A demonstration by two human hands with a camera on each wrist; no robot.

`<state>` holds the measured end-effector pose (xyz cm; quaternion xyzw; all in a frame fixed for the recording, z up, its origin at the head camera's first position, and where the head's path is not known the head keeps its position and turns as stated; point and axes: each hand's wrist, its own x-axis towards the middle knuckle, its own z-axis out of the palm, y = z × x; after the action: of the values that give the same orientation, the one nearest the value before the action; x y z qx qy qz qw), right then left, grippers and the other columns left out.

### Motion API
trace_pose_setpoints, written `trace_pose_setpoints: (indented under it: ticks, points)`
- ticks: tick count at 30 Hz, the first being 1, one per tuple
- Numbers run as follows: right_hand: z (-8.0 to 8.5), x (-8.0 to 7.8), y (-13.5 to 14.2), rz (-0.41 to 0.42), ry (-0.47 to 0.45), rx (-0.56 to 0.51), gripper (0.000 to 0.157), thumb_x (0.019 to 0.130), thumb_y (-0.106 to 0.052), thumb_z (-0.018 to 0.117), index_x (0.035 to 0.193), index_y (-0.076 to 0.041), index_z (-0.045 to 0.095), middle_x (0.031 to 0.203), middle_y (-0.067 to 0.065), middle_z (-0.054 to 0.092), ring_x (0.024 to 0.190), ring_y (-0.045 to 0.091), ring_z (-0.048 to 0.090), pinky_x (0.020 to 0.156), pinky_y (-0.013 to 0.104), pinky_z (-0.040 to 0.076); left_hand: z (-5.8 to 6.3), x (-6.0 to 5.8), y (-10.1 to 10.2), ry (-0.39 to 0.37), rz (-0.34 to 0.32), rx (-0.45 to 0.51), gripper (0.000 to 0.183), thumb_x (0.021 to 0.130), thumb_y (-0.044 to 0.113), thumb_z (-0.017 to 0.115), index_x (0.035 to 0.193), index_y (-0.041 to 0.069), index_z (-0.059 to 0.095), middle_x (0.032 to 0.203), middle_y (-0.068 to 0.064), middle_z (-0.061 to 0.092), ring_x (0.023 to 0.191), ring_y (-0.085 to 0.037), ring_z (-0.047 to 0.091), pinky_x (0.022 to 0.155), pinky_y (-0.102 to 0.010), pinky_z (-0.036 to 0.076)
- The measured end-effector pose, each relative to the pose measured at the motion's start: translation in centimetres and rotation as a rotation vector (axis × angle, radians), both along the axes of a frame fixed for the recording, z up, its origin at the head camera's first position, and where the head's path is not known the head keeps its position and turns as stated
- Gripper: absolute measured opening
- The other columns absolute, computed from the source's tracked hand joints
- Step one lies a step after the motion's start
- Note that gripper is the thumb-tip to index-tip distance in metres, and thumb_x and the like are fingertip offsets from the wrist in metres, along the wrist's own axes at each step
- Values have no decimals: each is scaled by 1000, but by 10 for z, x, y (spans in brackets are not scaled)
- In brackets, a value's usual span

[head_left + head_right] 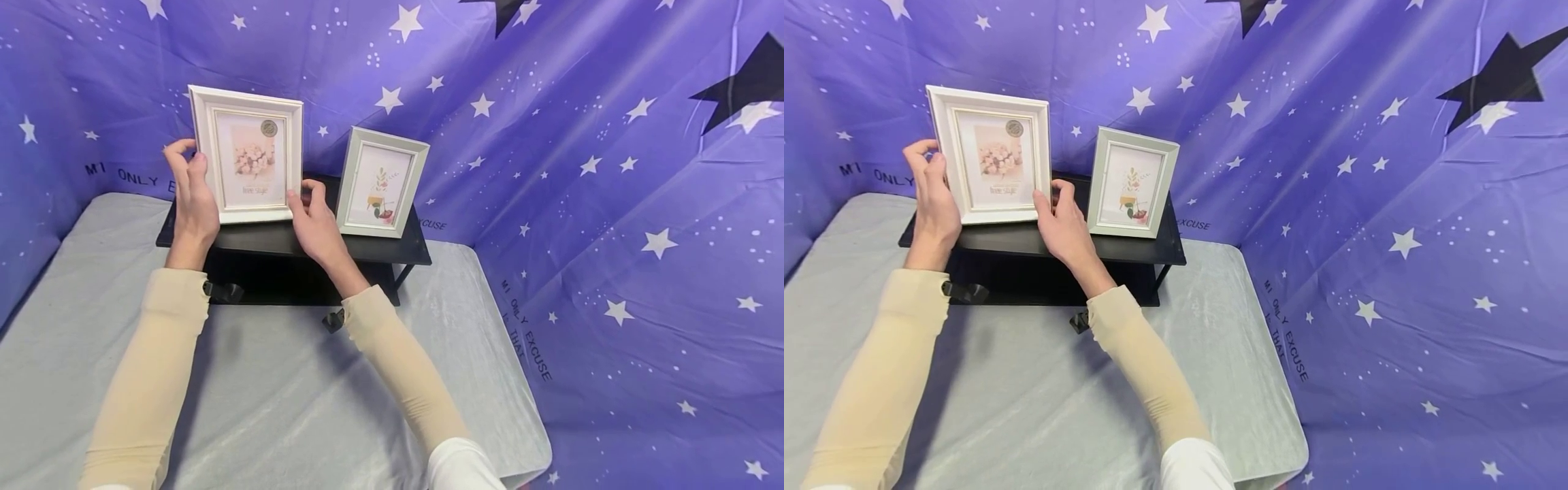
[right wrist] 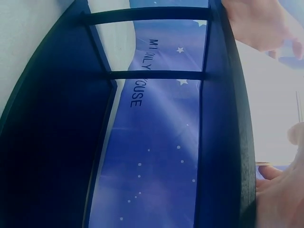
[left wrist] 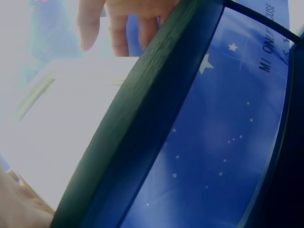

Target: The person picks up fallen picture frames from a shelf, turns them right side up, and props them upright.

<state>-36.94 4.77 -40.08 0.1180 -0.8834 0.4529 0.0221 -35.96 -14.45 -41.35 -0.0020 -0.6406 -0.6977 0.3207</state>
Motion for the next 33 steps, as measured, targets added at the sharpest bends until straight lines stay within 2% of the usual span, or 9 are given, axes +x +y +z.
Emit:
trace_pose_setpoints:
  ticks: [3,6,11,16,28,33]
  points:
    - [-2,2,1,13,27,24,50,113,-53,45,154,-25,40,140,0,70,121,8,70,101,34,54,2,-2,-2,-38,16,-7,26,106,38,31,127,27,40,129,6,44,131,-10,43,114,-21,28]
    - [-3,5,2,6,57,59,52,113,-54,45,155,-24,39,136,0,71,117,8,70,100,34,54,4,-2,-3,-60,17,-17,22,108,38,30,124,27,41,125,9,42,132,-7,38,114,-17,25]
    - [-2,10,3,-8,83,103,54,112,-57,44,155,-24,39,126,-4,71,111,6,69,97,36,54,5,-5,-4,-28,-27,52,17,110,35,28,117,27,42,109,8,46,108,-6,47,98,-19,34]
    - [-3,14,3,-8,86,114,57,111,-60,43,156,-25,38,122,-7,70,107,6,68,94,34,54,5,-7,-5,-2,-65,108,17,110,35,28,112,27,42,99,5,45,91,-9,46,87,-22,34]
    - [-6,23,-1,2,100,146,58,112,-58,42,158,-23,35,124,-5,67,110,8,68,94,35,54,5,-3,-11,-1,-108,218,19,112,34,31,114,23,47,80,6,36,74,-8,36,74,-20,33]
    - [-6,23,-1,1,102,151,59,112,-57,43,159,-23,34,123,-6,67,112,8,67,95,35,54,6,-1,-11,-8,-101,211,20,111,34,31,117,24,47,83,5,38,77,-8,38,78,-20,34]
